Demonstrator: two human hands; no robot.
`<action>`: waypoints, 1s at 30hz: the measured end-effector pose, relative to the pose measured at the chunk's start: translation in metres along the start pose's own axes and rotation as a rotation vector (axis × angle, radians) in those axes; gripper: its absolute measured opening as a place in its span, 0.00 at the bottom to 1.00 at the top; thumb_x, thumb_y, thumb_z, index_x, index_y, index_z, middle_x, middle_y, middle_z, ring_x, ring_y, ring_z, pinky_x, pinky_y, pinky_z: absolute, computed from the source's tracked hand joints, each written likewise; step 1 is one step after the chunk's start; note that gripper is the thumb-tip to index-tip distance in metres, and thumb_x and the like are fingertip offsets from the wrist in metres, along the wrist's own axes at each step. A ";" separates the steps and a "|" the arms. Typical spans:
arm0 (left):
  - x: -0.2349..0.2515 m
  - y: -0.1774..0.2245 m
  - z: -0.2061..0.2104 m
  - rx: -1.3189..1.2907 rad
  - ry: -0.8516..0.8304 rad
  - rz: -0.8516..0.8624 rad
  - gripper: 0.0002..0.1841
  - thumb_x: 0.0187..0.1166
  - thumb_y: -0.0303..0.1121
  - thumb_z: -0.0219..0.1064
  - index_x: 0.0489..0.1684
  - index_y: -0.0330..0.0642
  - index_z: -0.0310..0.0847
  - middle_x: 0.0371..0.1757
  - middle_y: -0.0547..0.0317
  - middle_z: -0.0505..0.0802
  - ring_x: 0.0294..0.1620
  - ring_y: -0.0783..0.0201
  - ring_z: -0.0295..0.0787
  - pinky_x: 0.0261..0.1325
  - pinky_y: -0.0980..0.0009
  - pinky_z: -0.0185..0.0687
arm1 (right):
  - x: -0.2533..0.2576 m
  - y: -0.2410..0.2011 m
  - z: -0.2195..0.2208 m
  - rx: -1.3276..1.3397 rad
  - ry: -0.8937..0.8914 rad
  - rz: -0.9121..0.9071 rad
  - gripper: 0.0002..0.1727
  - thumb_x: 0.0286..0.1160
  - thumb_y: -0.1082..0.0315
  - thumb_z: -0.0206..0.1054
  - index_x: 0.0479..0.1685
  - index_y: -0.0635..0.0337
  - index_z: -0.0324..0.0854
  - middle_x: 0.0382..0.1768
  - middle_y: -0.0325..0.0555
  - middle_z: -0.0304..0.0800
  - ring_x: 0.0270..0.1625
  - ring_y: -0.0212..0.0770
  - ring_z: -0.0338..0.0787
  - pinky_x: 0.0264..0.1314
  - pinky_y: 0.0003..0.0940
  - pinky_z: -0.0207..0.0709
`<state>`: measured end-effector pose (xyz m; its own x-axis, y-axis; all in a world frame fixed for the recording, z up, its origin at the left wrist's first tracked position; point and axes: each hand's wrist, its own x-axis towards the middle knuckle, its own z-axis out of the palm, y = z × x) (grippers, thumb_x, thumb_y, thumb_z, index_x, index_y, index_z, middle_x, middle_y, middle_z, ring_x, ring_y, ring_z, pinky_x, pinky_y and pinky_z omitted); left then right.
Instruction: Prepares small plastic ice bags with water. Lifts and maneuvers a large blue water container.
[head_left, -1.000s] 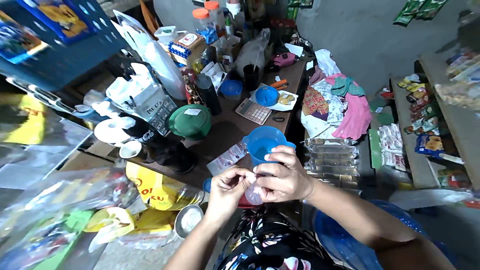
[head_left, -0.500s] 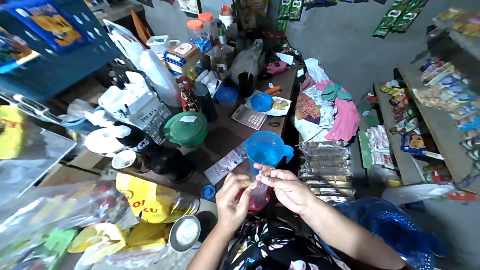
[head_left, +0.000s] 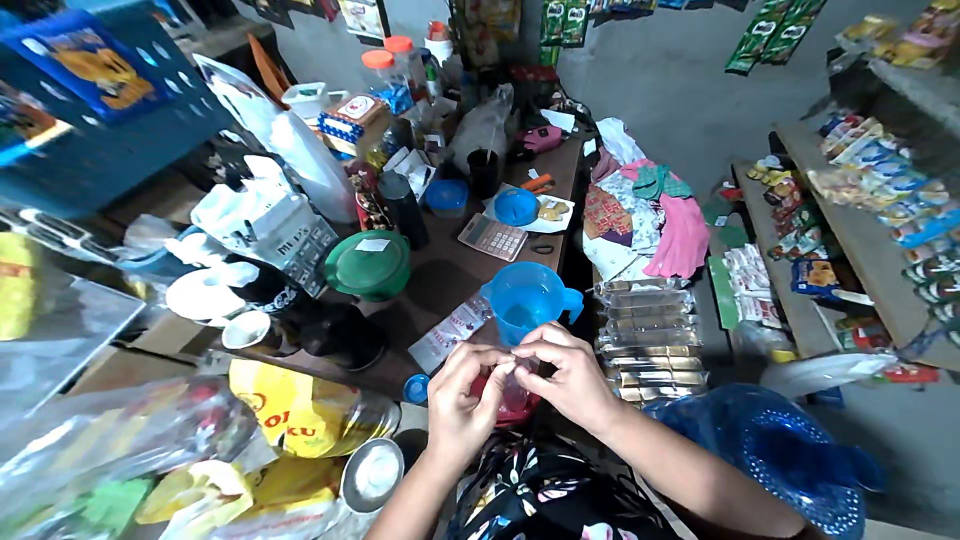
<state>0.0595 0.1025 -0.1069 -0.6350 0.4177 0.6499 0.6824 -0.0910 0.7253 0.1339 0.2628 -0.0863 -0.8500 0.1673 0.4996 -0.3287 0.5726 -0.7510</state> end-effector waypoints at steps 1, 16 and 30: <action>-0.001 0.001 -0.001 0.010 -0.011 0.001 0.06 0.80 0.32 0.69 0.40 0.39 0.89 0.43 0.60 0.93 0.45 0.74 0.88 0.49 0.80 0.84 | 0.001 -0.002 0.000 -0.068 -0.007 -0.017 0.08 0.63 0.70 0.75 0.39 0.62 0.93 0.41 0.47 0.93 0.50 0.34 0.88 0.57 0.21 0.80; -0.018 -0.007 -0.012 0.084 -0.047 -0.008 0.07 0.77 0.34 0.69 0.38 0.41 0.90 0.40 0.61 0.96 0.49 0.73 0.90 0.58 0.76 0.82 | -0.001 0.001 0.007 -0.194 -0.036 -0.122 0.06 0.63 0.66 0.73 0.31 0.59 0.88 0.34 0.45 0.91 0.38 0.32 0.88 0.41 0.21 0.80; -0.016 -0.001 -0.005 -0.219 -0.015 -0.269 0.06 0.70 0.26 0.75 0.42 0.39 0.92 0.46 0.64 0.96 0.44 0.77 0.91 0.49 0.81 0.87 | 0.007 -0.002 -0.022 -0.108 -0.290 -0.139 0.07 0.73 0.69 0.69 0.39 0.60 0.93 0.43 0.46 0.97 0.47 0.31 0.94 0.51 0.24 0.86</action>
<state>0.0669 0.0919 -0.1171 -0.7751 0.4659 0.4268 0.3964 -0.1674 0.9027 0.1374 0.2803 -0.0723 -0.8867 -0.1453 0.4388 -0.4178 0.6582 -0.6263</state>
